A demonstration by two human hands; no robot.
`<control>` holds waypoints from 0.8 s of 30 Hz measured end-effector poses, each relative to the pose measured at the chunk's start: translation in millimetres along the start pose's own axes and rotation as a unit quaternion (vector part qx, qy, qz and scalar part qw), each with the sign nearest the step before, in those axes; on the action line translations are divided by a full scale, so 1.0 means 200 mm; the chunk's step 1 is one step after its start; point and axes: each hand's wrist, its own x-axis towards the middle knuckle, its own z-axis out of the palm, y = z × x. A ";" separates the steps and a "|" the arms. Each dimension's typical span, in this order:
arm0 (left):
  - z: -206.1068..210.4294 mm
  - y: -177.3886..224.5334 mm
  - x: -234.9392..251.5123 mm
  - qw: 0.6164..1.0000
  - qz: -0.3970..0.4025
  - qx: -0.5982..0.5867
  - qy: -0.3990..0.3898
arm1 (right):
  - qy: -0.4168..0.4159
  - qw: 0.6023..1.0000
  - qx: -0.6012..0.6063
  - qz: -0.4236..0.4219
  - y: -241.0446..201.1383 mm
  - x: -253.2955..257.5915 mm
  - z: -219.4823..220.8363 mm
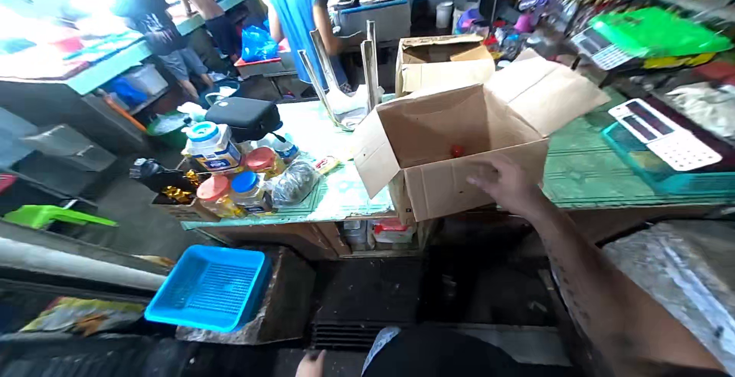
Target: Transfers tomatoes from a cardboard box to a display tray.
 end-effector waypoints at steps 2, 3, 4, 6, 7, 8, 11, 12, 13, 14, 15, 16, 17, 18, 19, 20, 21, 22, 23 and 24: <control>-0.01 0.38 0.04 0.996 0.082 0.020 -0.008 | -0.010 0.996 -0.081 -0.046 0.08 0.22 0.14; -0.03 0.59 0.03 0.992 0.124 0.025 0.000 | -0.020 0.990 -0.132 -0.049 0.12 0.28 0.22; -0.07 0.79 0.02 0.985 0.171 0.014 0.017 | -0.019 0.982 -0.181 -0.040 0.14 0.30 0.30; -0.17 1.19 0.01 0.959 0.275 -0.031 0.062 | 0.018 0.972 -0.233 -0.013 0.14 0.28 0.39; -0.22 1.37 0.00 0.938 0.331 -0.062 0.086 | 0.041 0.971 -0.237 -0.008 0.15 0.25 0.40; -0.27 1.55 -0.01 0.915 0.380 -0.097 0.100 | 0.064 0.970 -0.232 -0.019 0.16 0.21 0.41; -0.42 2.04 -0.03 0.840 0.493 -0.187 0.128 | 0.116 0.970 -0.206 -0.054 0.23 0.05 0.43; -0.46 2.17 -0.04 0.807 0.539 -0.200 0.137 | 0.120 0.970 -0.206 -0.048 0.24 -0.02 0.44; -0.50 2.31 -0.02 0.765 0.592 -0.203 0.151 | 0.129 0.968 -0.211 -0.039 0.24 -0.06 0.44; -0.53 2.44 0.00 0.722 0.642 -0.196 0.165 | 0.135 0.967 -0.215 -0.025 0.23 -0.08 0.45; -0.55 2.56 0.03 0.682 0.687 -0.179 0.176 | 0.125 0.969 -0.215 -0.004 0.21 -0.10 0.44; -0.56 2.67 0.06 0.646 0.727 -0.156 0.173 | 0.100 0.972 -0.211 0.021 0.17 -0.11 0.42; -0.55 2.77 0.10 0.613 0.762 -0.136 0.158 | 0.064 0.976 -0.204 0.048 0.13 -0.09 0.38; -0.53 2.87 0.14 0.582 0.792 -0.121 0.136 | 0.027 0.978 -0.191 0.077 0.09 -0.06 0.33; -0.50 2.95 0.18 0.559 0.816 -0.105 0.104 | -0.001 0.979 -0.176 0.101 0.07 -0.03 0.30; -0.47 3.01 0.21 0.540 0.834 -0.094 0.073 | -0.016 0.979 -0.164 0.120 0.05 0.01 0.28; -0.44 3.05 0.25 0.522 0.847 -0.095 0.044 | -0.024 0.977 -0.159 0.137 0.03 0.06 0.27; -0.41 3.08 0.29 0.508 0.855 -0.105 0.025 | -0.034 0.974 -0.159 0.155 0.02 0.11 0.26; -0.39 3.10 0.32 0.499 0.859 -0.116 0.017 | -0.052 0.969 -0.162 0.177 0.00 0.18 0.25; -0.38 3.11 0.35 0.494 0.860 -0.127 0.017 | -0.080 0.962 -0.167 0.200 -0.01 0.25 0.25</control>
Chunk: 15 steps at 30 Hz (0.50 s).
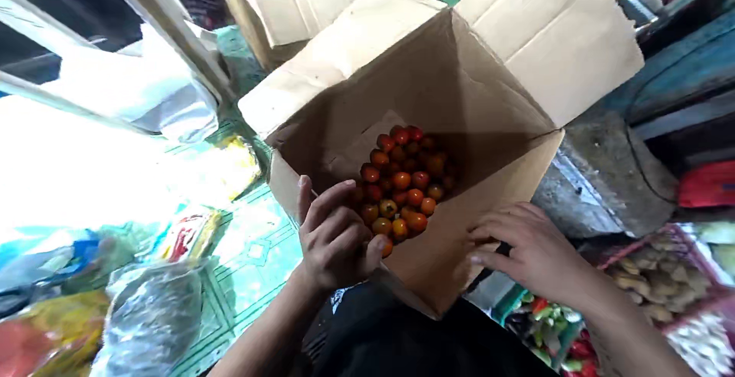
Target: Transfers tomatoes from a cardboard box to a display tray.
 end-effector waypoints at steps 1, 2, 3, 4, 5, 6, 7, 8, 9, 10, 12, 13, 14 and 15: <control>-0.01 -0.03 -0.01 1.000 0.000 -0.007 0.007 | -0.048 0.999 -0.012 0.019 -0.03 0.06 -0.03; -0.02 -0.07 -0.02 1.000 -0.005 -0.013 0.013 | -0.115 0.992 -0.023 0.037 -0.07 0.14 -0.07; -0.02 -0.10 -0.03 0.999 -0.010 -0.022 0.026 | -0.198 0.978 -0.027 0.058 -0.10 0.24 -0.12; -0.01 -0.14 -0.03 0.998 -0.016 -0.032 0.046 | -0.274 0.958 -0.022 0.081 -0.13 0.36 -0.17; 0.00 -0.18 -0.03 0.996 -0.024 -0.045 0.068 | -0.329 0.938 -0.007 0.106 -0.15 0.49 -0.20; 0.01 -0.21 -0.04 0.994 -0.030 -0.059 0.081 | -0.355 0.926 0.013 0.129 -0.15 0.63 -0.21; 0.01 -0.23 -0.04 0.993 -0.038 -0.074 0.087 | -0.356 0.923 0.027 0.140 -0.14 0.76 -0.18; 0.01 -0.23 -0.05 0.991 -0.045 -0.084 0.091 | -0.346 0.928 0.018 0.140 -0.11 0.89 -0.13; 0.01 -0.23 -0.05 0.990 -0.051 -0.088 0.094 | -0.334 0.933 -0.006 0.135 -0.06 1.03 -0.05; 0.00 -0.23 -0.06 0.989 -0.057 -0.091 0.098 | -0.329 0.935 -0.043 0.127 0.00 1.17 0.04; -0.02 -0.22 -0.09 0.988 -0.065 -0.105 0.097 | -0.358 0.915 -0.130 0.135 0.12 1.35 0.26; -0.02 -0.23 -0.09 0.986 -0.064 -0.114 0.101 | -0.379 0.896 -0.159 0.167 0.15 1.41 0.35; -0.01 -0.23 -0.09 0.984 -0.064 -0.121 0.110 | -0.401 0.875 -0.171 0.210 0.16 1.47 0.41; 0.00 -0.23 -0.09 0.983 -0.066 -0.126 0.119 | -0.413 0.857 -0.165 0.260 0.16 1.49 0.47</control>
